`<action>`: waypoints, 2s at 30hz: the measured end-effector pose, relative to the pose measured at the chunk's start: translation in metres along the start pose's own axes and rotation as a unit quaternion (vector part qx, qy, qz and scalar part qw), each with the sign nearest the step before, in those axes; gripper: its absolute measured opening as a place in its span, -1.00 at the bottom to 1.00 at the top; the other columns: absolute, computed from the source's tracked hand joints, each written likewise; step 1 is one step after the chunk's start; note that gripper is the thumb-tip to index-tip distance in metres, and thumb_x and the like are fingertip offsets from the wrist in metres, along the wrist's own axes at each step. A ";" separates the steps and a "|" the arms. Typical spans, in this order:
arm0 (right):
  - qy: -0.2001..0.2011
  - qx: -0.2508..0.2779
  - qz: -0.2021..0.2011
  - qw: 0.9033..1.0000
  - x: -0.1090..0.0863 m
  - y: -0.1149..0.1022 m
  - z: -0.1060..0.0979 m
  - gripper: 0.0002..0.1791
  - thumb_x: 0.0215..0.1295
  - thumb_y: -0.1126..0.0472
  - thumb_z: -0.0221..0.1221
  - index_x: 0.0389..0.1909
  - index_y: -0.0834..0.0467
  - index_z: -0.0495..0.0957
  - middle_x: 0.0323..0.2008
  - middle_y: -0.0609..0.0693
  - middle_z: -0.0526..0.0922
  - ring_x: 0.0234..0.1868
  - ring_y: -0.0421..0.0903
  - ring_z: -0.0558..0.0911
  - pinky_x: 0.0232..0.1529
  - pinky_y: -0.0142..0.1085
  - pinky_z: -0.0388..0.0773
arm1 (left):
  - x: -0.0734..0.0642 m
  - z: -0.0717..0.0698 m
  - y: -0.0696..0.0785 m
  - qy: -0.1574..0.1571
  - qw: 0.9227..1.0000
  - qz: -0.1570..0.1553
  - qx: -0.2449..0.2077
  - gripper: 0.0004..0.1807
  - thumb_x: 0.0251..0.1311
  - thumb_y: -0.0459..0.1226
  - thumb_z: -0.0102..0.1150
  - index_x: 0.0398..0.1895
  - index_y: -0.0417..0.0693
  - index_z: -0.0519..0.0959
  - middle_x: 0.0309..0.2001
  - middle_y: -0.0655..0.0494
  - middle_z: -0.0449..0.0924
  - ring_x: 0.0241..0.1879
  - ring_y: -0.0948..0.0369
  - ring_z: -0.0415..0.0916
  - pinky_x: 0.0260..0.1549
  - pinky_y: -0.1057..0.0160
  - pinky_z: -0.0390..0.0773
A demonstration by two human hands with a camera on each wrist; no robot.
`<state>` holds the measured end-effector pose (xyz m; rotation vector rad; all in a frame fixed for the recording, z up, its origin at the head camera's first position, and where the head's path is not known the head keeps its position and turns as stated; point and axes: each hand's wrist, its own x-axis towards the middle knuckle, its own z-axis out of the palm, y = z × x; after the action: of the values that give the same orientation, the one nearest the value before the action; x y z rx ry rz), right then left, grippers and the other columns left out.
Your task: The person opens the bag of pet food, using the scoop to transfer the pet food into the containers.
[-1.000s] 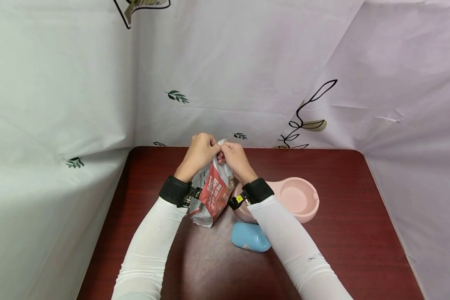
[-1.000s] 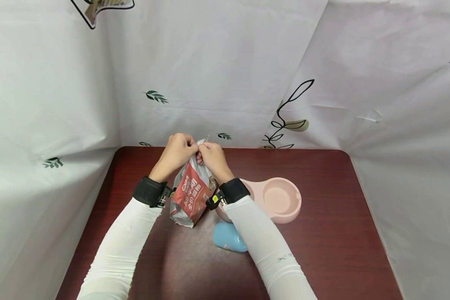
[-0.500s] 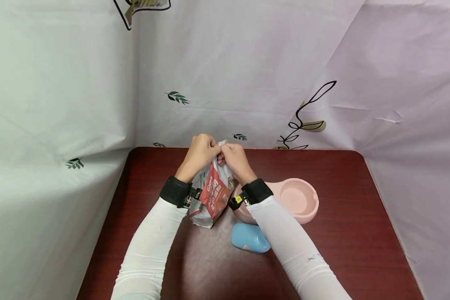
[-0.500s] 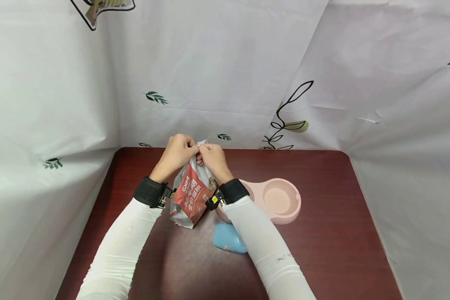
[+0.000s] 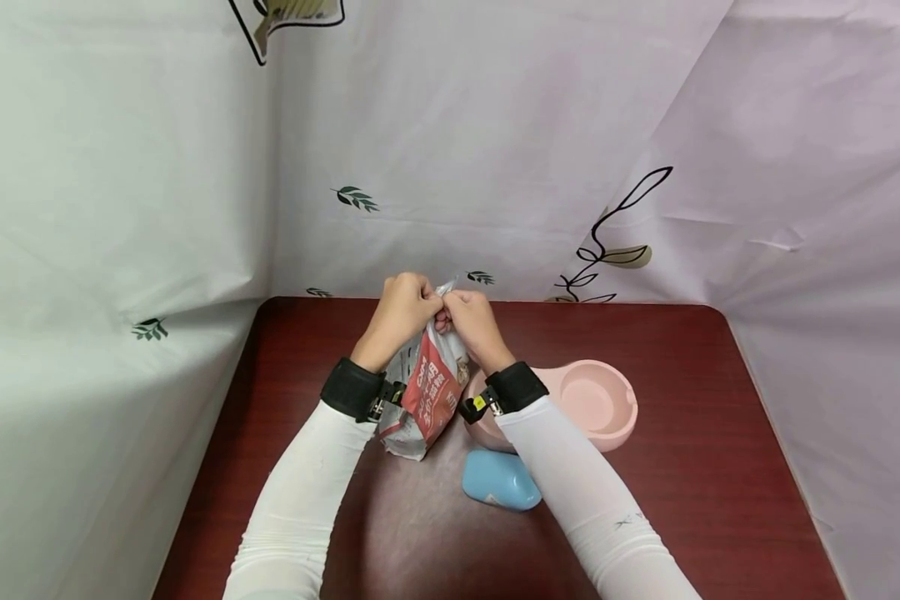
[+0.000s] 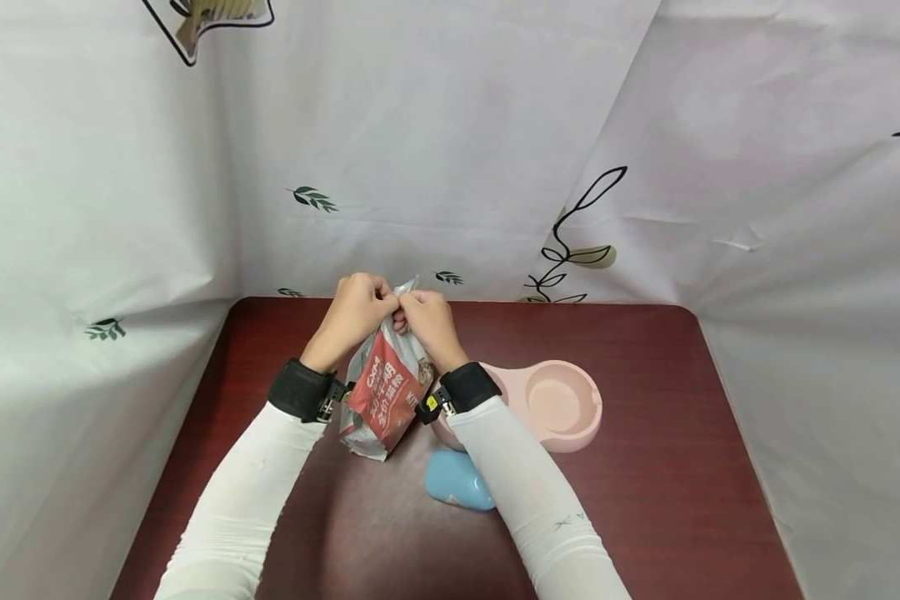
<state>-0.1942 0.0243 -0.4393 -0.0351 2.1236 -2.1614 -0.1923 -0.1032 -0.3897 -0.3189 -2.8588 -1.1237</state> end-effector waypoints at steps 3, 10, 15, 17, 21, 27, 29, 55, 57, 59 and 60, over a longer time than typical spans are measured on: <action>-0.002 0.032 0.010 0.999 -0.001 0.000 0.000 -0.60 0.39 0.27 -0.07 -0.68 0.28 0.39 -0.66 0.03 0.49 -0.63 -0.13 0.49 -0.52 -0.35 0.48 | -0.001 0.001 0.000 -0.001 1.000 -0.003 -0.001 -0.65 0.11 -0.40 0.05 -0.79 -0.05 0.28 -0.74 0.13 0.16 -0.72 0.23 0.06 -0.68 0.32 0.09; -0.020 0.046 0.015 0.999 -0.004 -0.001 0.002 -0.60 0.49 0.23 -0.08 -0.61 0.26 0.39 -0.59 0.01 0.49 -0.57 -0.17 0.51 -0.49 -0.44 0.53 | 0.000 0.002 -0.007 -0.002 0.999 -0.026 -0.021 -0.75 0.16 -0.33 0.10 -0.68 -0.10 0.51 -0.64 0.06 0.45 -0.69 0.18 0.25 -0.68 0.31 0.20; -0.021 0.066 0.016 0.997 -0.002 0.002 0.002 -0.63 0.46 0.29 -0.09 -0.61 0.27 0.37 -0.60 0.01 0.50 -0.58 -0.20 0.52 -0.49 -0.47 0.56 | -0.003 -0.001 -0.009 -0.019 0.998 -0.047 -0.037 -0.80 0.22 -0.29 0.08 -0.51 -0.09 0.63 -0.48 0.00 0.61 -0.63 0.13 0.34 -0.64 0.28 0.27; -0.022 0.070 0.014 0.997 -0.002 0.003 0.001 -0.63 0.46 0.30 -0.10 -0.61 0.26 0.37 -0.60 0.00 0.51 -0.57 -0.19 0.52 -0.50 -0.47 0.56 | -0.005 -0.004 -0.007 -0.036 0.997 -0.049 -0.040 -0.81 0.23 -0.28 0.07 -0.46 -0.09 0.65 -0.46 0.00 0.63 -0.62 0.12 0.35 -0.63 0.27 0.28; -0.032 0.073 0.007 0.997 -0.002 0.005 -0.001 -0.61 0.48 0.29 -0.11 -0.62 0.26 0.34 -0.60 0.03 0.51 -0.57 -0.17 0.52 -0.51 -0.43 0.54 | -0.009 -0.010 -0.004 -0.070 0.995 -0.051 -0.048 -0.85 0.23 -0.27 0.12 -0.35 -0.10 0.67 -0.41 0.01 0.66 -0.54 0.11 0.45 -0.57 0.24 0.37; -0.043 0.105 0.008 0.994 0.000 0.009 -0.004 -0.60 0.48 0.31 -0.12 -0.64 0.27 0.28 -0.59 0.04 0.51 -0.55 -0.16 0.52 -0.49 -0.43 0.55 | -0.010 -0.017 -0.001 -0.100 0.992 -0.052 -0.052 -0.79 0.20 -0.29 0.13 -0.20 -0.19 0.69 -0.30 -0.05 0.72 -0.31 0.11 0.61 -0.38 0.19 0.54; -0.051 0.131 0.011 0.990 0.000 0.012 -0.005 -0.60 0.48 0.33 -0.13 -0.65 0.27 0.25 -0.57 0.05 0.50 -0.53 -0.16 0.52 -0.48 -0.43 0.56 | -0.010 -0.018 -0.002 -0.104 0.992 -0.051 -0.056 -0.76 0.19 -0.31 0.11 -0.16 -0.20 0.69 -0.28 -0.06 0.73 -0.30 0.12 0.62 -0.38 0.20 0.55; -0.114 -0.031 0.040 0.992 -0.033 -0.014 -0.007 -0.51 0.54 0.05 -0.12 -0.59 0.23 0.39 -0.62 0.00 0.41 -0.62 -0.13 0.38 -0.51 -0.31 0.38 | -0.027 -0.025 0.008 -0.118 0.991 -0.052 -0.046 -0.65 0.21 -0.27 0.09 0.01 -0.22 0.66 -0.23 -0.03 0.75 -0.57 0.19 0.40 -0.60 0.29 0.31; -0.119 -0.034 0.047 0.991 -0.033 -0.016 -0.007 -0.54 0.54 0.07 -0.12 -0.56 0.23 0.40 -0.60 0.01 0.40 -0.61 -0.13 0.37 -0.51 -0.30 0.38 | -0.029 -0.026 0.010 -0.115 0.991 -0.051 -0.036 -0.68 0.21 -0.28 0.08 -0.05 -0.21 0.69 -0.33 0.00 0.73 -0.64 0.21 0.32 -0.65 0.31 0.27; -0.123 -0.035 0.050 0.991 -0.034 -0.017 -0.007 -0.57 0.53 0.09 -0.11 -0.53 0.23 0.42 -0.60 0.01 0.41 -0.61 -0.14 0.37 -0.52 -0.31 0.38 | -0.031 -0.026 0.012 -0.111 0.992 -0.050 -0.021 -0.72 0.22 -0.27 0.08 -0.13 -0.17 0.72 -0.47 0.05 0.66 -0.69 0.25 0.25 -0.69 0.33 0.24; -0.124 -0.035 0.051 0.990 -0.034 -0.017 -0.007 -0.58 0.53 0.11 -0.11 -0.53 0.24 0.42 -0.60 0.02 0.41 -0.61 -0.14 0.38 -0.52 -0.32 0.39 | -0.031 -0.025 0.012 -0.109 0.993 -0.050 -0.017 -0.74 0.22 -0.28 0.08 -0.16 -0.15 0.72 -0.55 0.06 0.59 -0.72 0.24 0.20 -0.71 0.33 0.20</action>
<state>-0.1622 0.0349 -0.4205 -0.1873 2.0144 -1.9140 -0.1597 -0.1172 -0.3668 -0.3229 -3.0793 -1.2271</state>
